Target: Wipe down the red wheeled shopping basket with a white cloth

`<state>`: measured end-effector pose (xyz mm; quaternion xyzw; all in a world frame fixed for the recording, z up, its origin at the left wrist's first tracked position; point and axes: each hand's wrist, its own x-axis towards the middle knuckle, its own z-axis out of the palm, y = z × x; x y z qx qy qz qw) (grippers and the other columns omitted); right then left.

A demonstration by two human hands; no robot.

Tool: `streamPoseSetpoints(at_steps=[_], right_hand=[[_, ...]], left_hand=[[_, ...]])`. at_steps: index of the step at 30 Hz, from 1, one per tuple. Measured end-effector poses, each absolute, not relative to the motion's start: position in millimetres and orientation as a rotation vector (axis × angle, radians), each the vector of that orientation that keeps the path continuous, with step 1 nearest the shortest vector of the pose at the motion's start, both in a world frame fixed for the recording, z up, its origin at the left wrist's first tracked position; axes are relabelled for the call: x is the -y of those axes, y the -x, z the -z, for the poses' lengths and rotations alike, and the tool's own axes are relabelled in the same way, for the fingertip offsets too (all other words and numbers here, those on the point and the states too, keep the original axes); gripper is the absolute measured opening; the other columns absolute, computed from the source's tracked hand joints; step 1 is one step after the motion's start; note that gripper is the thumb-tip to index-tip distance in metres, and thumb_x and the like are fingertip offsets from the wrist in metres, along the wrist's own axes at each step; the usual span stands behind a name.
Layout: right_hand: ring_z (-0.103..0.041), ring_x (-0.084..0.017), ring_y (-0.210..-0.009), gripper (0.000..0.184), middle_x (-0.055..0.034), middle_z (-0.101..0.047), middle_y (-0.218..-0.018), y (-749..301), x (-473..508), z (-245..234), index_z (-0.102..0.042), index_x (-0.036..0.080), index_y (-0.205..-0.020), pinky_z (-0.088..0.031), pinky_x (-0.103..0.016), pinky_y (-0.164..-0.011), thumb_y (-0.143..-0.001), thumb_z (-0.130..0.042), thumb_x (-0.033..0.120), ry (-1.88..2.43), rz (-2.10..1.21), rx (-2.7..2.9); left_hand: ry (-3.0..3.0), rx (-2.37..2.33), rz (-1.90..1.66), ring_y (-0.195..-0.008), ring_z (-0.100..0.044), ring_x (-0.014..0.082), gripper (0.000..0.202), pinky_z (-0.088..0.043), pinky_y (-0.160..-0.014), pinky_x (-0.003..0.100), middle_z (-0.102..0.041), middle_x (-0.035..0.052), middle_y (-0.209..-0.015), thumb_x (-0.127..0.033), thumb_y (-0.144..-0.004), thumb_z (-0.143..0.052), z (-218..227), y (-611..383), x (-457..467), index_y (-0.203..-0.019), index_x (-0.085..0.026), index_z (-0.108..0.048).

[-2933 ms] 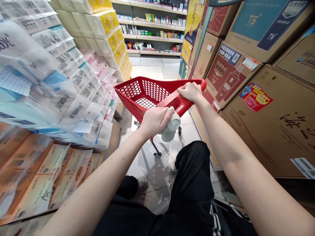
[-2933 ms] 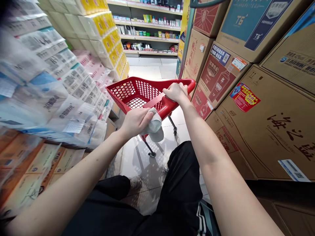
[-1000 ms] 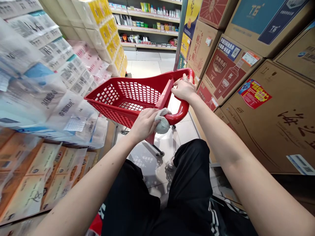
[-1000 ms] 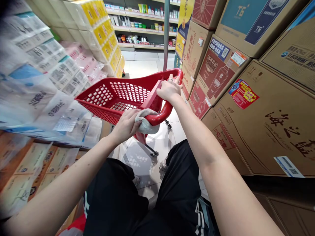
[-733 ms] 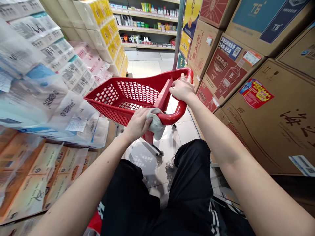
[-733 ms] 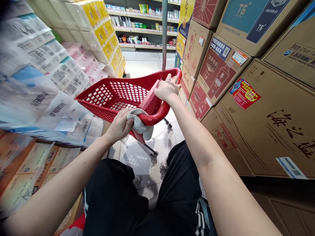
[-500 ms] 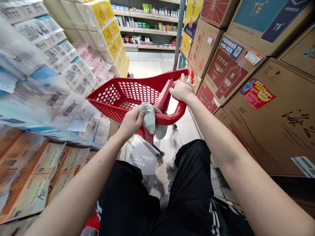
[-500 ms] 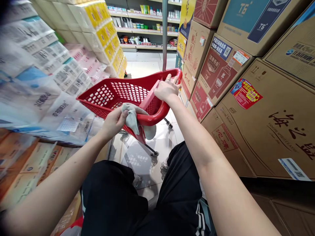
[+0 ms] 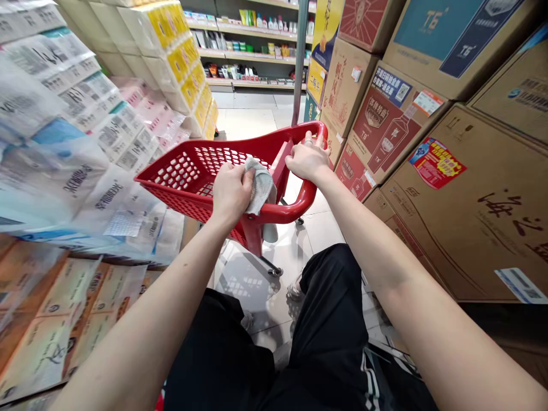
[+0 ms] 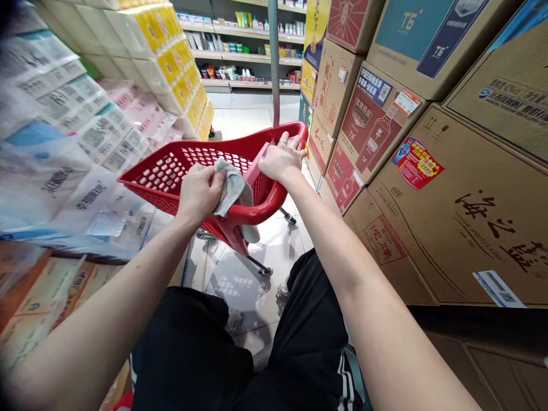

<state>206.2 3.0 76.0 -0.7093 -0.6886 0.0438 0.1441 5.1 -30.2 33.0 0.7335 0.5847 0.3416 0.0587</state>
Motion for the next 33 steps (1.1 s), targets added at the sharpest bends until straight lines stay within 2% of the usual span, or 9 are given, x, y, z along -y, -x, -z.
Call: streamPoseSetpoints(at_steps=[5,8,15,19,26,30,33], right_hand=[[-0.017,-0.049,-0.145,0.050,-0.0109,-0.020,-0.163,-211.8,-1.5,-76.6,-0.066,0.019,-0.117,-0.019,-0.082,-0.102,-0.087,-0.043,0.051,2.035,-0.110,2.010],[-0.015,-0.048,-0.146,0.047,-0.0103,-0.022,-0.162,-216.6,0.0,-76.2,-0.067,0.020,-0.115,-0.020,-0.081,-0.102,-0.087,-0.044,0.050,2.017,-0.085,2.028],[-0.015,-0.045,-0.147,0.040,-0.0090,-0.025,-0.162,-222.4,3.6,-74.4,-0.069,0.021,-0.110,-0.020,-0.080,-0.103,-0.087,-0.046,0.043,1.985,-0.059,2.051],[-0.013,-0.044,-0.147,0.038,-0.0091,-0.026,-0.161,-223.3,3.3,-74.6,-0.070,0.021,-0.108,-0.020,-0.080,-0.103,-0.086,-0.048,0.042,1.970,-0.074,2.060],[-0.014,-0.044,-0.147,0.036,-0.0075,-0.028,-0.161,-220.0,4.7,-74.6,-0.072,0.021,-0.105,-0.023,-0.079,-0.103,-0.086,-0.051,0.042,1.934,-0.082,2.072],[-0.015,-0.044,-0.147,0.034,-0.0063,-0.028,-0.161,-218.9,5.4,-75.3,-0.072,0.021,-0.103,-0.025,-0.078,-0.104,-0.086,-0.052,0.043,1.924,-0.085,2.082],[-0.015,-0.044,-0.147,0.034,-0.0053,-0.026,-0.161,-219.1,5.7,-75.8,-0.072,0.022,-0.104,-0.025,-0.078,-0.104,-0.087,-0.052,0.043,1.920,-0.089,2.093]], left_hand=[[-2.210,-1.756,-0.681,-0.080,-0.057,0.0208,0.025,-0.040,-0.071,0.029,-0.065,0.0064,-0.082,-0.036,-0.092,-0.046,-36.1,-17.2,27.8,-0.084,-0.019,-0.061],[-2.282,-1.718,-0.533,-0.080,-0.058,0.0219,0.020,-0.040,-0.071,0.030,-0.066,0.0075,-0.085,-0.034,-0.089,-0.049,-36.8,-18.8,24.4,-0.087,-0.018,-0.062],[-2.437,-1.892,-0.754,-0.103,-0.058,0.0276,0.023,-0.045,-0.086,0.035,-0.060,0.0149,-0.108,-0.035,-0.092,-0.047,-34.7,-29.2,25.2,-0.096,-0.016,-0.061],[-2.418,-1.927,-0.710,-0.100,-0.061,0.0269,0.028,-0.045,-0.084,0.035,-0.064,0.0132,-0.107,-0.037,-0.097,-0.037,-36.6,-38.0,29.8,-0.104,-0.019,-0.057],[-2.294,-1.909,-0.487,-0.098,-0.066,0.0290,0.029,-0.047,-0.083,0.037,-0.070,0.0150,-0.103,-0.026,-0.095,-0.034,-34.3,-40.7,22.8,-0.116,-0.016,-0.052],[-2.287,-1.793,-0.468,-0.104,-0.065,0.0309,0.039,-0.048,-0.088,0.038,-0.069,0.0173,-0.109,-0.041,-0.096,-0.035,-33.6,-42.2,27.0,-0.120,-0.014,-0.050],[-2.268,-1.725,-0.336,-0.105,-0.066,0.0317,0.058,-0.048,-0.087,0.037,-0.068,0.0196,-0.112,-0.049,-0.094,-0.040,-34.4,-48.0,31.7,-0.134,-0.008,-0.037]])
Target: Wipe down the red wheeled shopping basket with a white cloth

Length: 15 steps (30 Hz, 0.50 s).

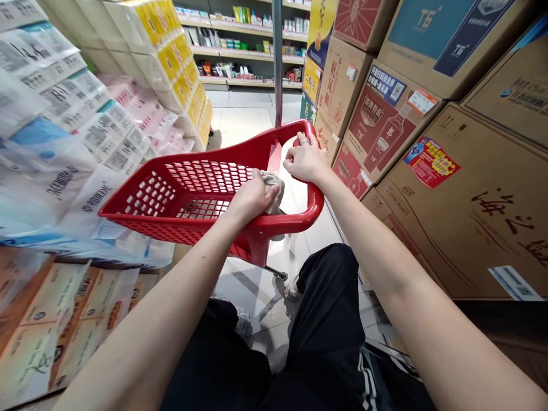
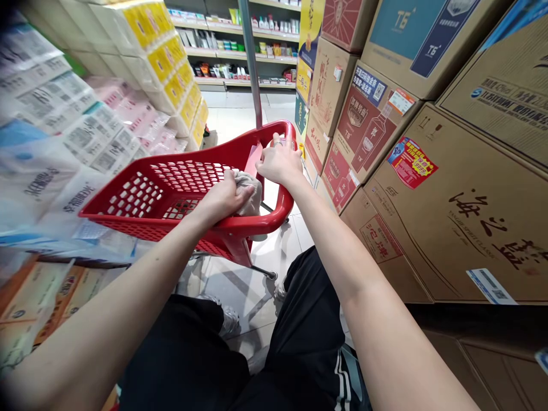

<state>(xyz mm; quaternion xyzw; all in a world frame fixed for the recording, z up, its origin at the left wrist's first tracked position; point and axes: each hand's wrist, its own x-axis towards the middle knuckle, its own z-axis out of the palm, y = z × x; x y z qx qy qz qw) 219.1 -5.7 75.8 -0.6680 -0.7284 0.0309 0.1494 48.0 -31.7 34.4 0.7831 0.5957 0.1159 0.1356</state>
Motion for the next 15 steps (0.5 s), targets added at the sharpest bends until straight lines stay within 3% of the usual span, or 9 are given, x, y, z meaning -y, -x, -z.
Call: streamPoseSetpoints(at_steps=[7,15], right_hand=[[-0.015,-0.043,-0.148,0.035,-0.0050,-0.025,-0.162,-220.1,5.9,-76.1,-0.071,0.023,-0.108,-0.025,-0.077,-0.105,-0.087,-0.050,0.043,1.932,-0.084,2.101],[-0.015,-0.044,-0.148,0.039,-0.0063,-0.024,-0.163,-222.3,7.8,-81.4,-0.069,0.023,-0.115,-0.021,-0.078,-0.105,-0.088,-0.048,0.041,1.936,-0.097,2.132]], left_hand=[[-2.286,-1.787,0.058,-0.123,-0.057,0.0345,0.065,-0.046,-0.095,0.041,-0.056,0.0272,-0.132,-0.049,-0.097,-0.032,-42.6,-67.6,35.8,-0.142,-0.002,-0.025],[-2.239,-1.838,-0.117,-0.121,-0.058,0.0368,0.062,-0.046,-0.096,0.046,-0.057,0.0280,-0.130,-0.051,-0.096,-0.029,-37.7,-78.5,15.8,-0.138,-0.005,-0.033]])
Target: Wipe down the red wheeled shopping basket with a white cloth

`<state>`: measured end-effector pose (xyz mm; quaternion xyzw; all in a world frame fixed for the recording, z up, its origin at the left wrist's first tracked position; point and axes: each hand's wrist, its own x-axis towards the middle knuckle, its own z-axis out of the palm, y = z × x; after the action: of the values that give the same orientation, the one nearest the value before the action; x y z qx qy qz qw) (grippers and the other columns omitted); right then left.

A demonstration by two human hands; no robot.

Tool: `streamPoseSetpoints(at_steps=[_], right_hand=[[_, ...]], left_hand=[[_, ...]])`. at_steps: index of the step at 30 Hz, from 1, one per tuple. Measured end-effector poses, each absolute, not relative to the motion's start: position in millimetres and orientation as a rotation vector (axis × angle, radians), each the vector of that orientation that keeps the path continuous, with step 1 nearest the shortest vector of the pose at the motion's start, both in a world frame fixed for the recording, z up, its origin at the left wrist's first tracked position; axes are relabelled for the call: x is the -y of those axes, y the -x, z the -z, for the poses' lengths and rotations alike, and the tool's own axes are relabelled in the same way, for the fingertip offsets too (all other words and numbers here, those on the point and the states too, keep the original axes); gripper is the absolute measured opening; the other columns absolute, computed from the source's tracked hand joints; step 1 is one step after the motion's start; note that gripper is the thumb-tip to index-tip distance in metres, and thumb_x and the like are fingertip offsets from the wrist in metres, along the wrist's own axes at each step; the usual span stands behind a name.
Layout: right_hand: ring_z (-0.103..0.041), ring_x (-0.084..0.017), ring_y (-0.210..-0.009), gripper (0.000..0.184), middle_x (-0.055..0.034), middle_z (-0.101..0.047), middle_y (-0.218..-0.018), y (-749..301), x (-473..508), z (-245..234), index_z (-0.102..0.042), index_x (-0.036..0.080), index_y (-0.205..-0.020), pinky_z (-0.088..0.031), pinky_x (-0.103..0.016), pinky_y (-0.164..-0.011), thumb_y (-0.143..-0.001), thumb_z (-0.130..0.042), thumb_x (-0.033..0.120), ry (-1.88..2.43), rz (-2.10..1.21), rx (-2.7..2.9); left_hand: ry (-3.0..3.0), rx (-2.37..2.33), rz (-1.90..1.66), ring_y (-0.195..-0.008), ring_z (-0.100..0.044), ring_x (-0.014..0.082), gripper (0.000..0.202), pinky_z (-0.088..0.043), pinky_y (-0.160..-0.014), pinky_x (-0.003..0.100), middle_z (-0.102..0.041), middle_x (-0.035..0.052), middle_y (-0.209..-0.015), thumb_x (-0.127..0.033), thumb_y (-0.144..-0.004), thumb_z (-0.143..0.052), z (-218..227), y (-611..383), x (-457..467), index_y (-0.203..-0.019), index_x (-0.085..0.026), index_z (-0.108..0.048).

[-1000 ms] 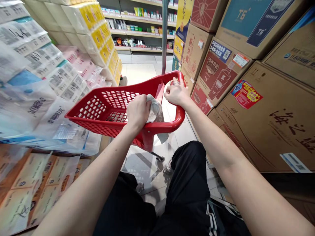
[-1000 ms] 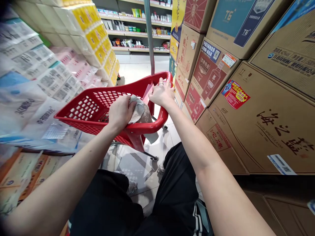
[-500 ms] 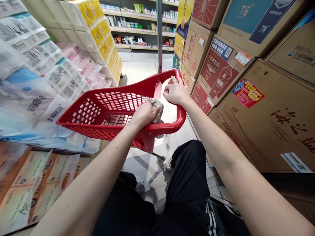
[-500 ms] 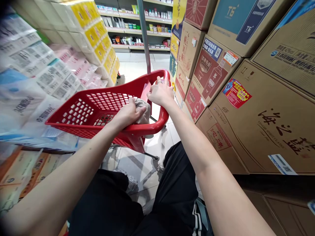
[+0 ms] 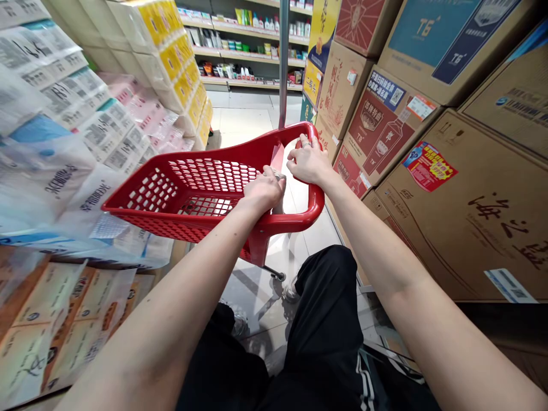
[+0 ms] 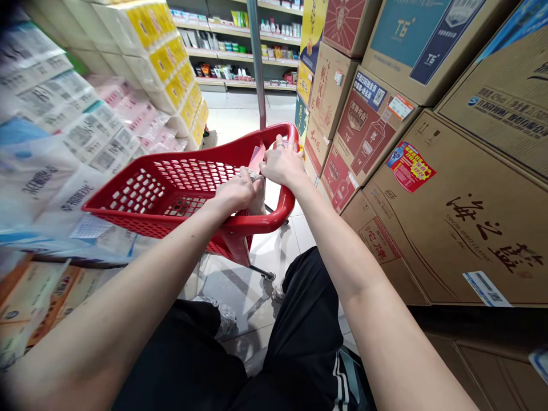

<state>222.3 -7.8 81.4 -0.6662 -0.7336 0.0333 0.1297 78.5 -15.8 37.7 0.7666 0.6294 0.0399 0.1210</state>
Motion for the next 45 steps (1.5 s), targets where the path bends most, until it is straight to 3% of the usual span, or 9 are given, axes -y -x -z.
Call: streamPoseSetpoints(at_steps=[9,13,16,23,26,29,33,38,45], right_hand=[[-0.014,-0.041,-0.149,0.038,-0.0063,-0.027,-0.162,-228.6,2.7,-76.8,-0.070,0.023,-0.113,-0.023,-0.075,-0.107,-0.090,-0.046,0.042,1.949,-0.096,2.067],[-0.014,-0.041,-0.149,0.039,-0.0053,-0.024,-0.162,-233.0,-1.5,-76.9,-0.070,0.023,-0.112,-0.023,-0.074,-0.108,-0.090,-0.045,0.043,1.947,-0.101,2.101],[-0.014,-0.040,-0.149,0.038,-0.0041,-0.024,-0.163,-236.2,-5.7,-77.3,-0.070,0.023,-0.110,-0.025,-0.073,-0.108,-0.090,-0.046,0.044,1.933,-0.115,2.119],[-0.016,-0.042,-0.148,0.035,-0.0047,-0.027,-0.162,-238.9,-11.2,-75.5,-0.070,0.022,-0.107,-0.025,-0.073,-0.108,-0.088,-0.049,0.042,1.909,-0.122,2.097],[-0.015,-0.042,-0.148,0.035,-0.0053,-0.026,-0.162,-239.6,-12.9,-74.9,-0.070,0.021,-0.107,-0.025,-0.073,-0.108,-0.088,-0.049,0.042,1.907,-0.123,2.103],[-0.014,-0.043,-0.148,0.038,-0.0052,-0.024,-0.163,-240.5,-14.6,-74.9,-0.069,0.020,-0.110,-0.026,-0.073,-0.107,-0.088,-0.047,0.043,1.908,-0.126,2.120],[-0.014,-0.043,-0.148,0.040,-0.0049,-0.025,-0.163,-241.4,-14.9,-75.6,-0.069,0.020,-0.113,-0.025,-0.074,-0.107,-0.089,-0.046,0.043,1.899,-0.114,2.138],[-0.016,-0.044,-0.147,0.038,-0.0054,-0.026,-0.162,-240.9,-13.3,-76.6,-0.069,0.020,-0.113,-0.024,-0.075,-0.106,-0.090,-0.046,0.040,1.890,-0.116,2.150],[-0.014,-0.044,-0.148,0.039,-0.0049,-0.027,-0.162,-238.8,-13.5,-75.7,-0.071,0.021,-0.109,-0.024,-0.075,-0.106,-0.092,-0.044,0.044,1.869,-0.119,2.157]], left_hand=[[-2.424,-1.450,0.022,-0.133,-0.049,0.0336,0.070,-0.039,-0.104,0.041,-0.038,0.0305,-0.149,-0.041,-0.098,-0.022,-30.8,-62.7,15.2,-0.152,0.001,-0.007],[-2.426,-1.433,0.006,-0.112,-0.064,0.0324,0.063,-0.045,-0.093,0.042,-0.062,0.0224,-0.126,-0.049,-0.099,-0.019,-32.7,-59.4,15.8,-0.148,-0.009,-0.022],[-2.409,-1.384,-0.120,-0.103,-0.067,0.0294,0.060,-0.047,-0.088,0.039,-0.069,0.0153,-0.112,-0.055,-0.098,-0.016,-32.9,-57.5,16.0,-0.140,-0.015,-0.034],[-2.496,-1.330,-0.296,-0.127,-0.054,0.0267,0.060,-0.042,-0.104,0.038,-0.055,0.0134,-0.139,-0.049,-0.100,-0.020,-21.0,-50.2,6.6,-0.152,-0.021,-0.028],[-2.539,-1.400,-0.307,-0.124,-0.056,0.0290,0.060,-0.043,-0.102,0.039,-0.053,0.0189,-0.139,-0.041,-0.099,-0.024,-21.3,-51.5,7.3,-0.153,-0.015,-0.026],[-2.545,-1.466,-0.216,-0.121,-0.058,0.0322,0.065,-0.045,-0.099,0.042,-0.057,0.0269,-0.131,-0.036,-0.099,-0.029,-25.0,-58.5,11.1,-0.153,-0.001,-0.018],[-2.618,-1.463,-0.088,-0.137,-0.043,0.0387,0.056,-0.040,-0.108,0.048,-0.045,0.0343,-0.141,-0.026,-0.098,-0.028,-25.5,-72.6,13.2,-0.144,0.008,-0.032],[-2.807,-1.280,-0.039,-0.150,-0.005,0.0430,0.048,-0.013,-0.118,0.064,-0.025,0.0348,-0.154,-0.012,-0.092,-0.027,-15.6,-80.7,-0.4,-0.129,0.010,-0.050],[-2.639,-1.319,-0.207,-0.151,0.001,0.0383,0.064,-0.012,-0.120,0.059,-0.015,0.0265,-0.160,-0.016,-0.091,-0.031,-2.4,-89.8,-44.5,-0.151,0.003,-0.020]])
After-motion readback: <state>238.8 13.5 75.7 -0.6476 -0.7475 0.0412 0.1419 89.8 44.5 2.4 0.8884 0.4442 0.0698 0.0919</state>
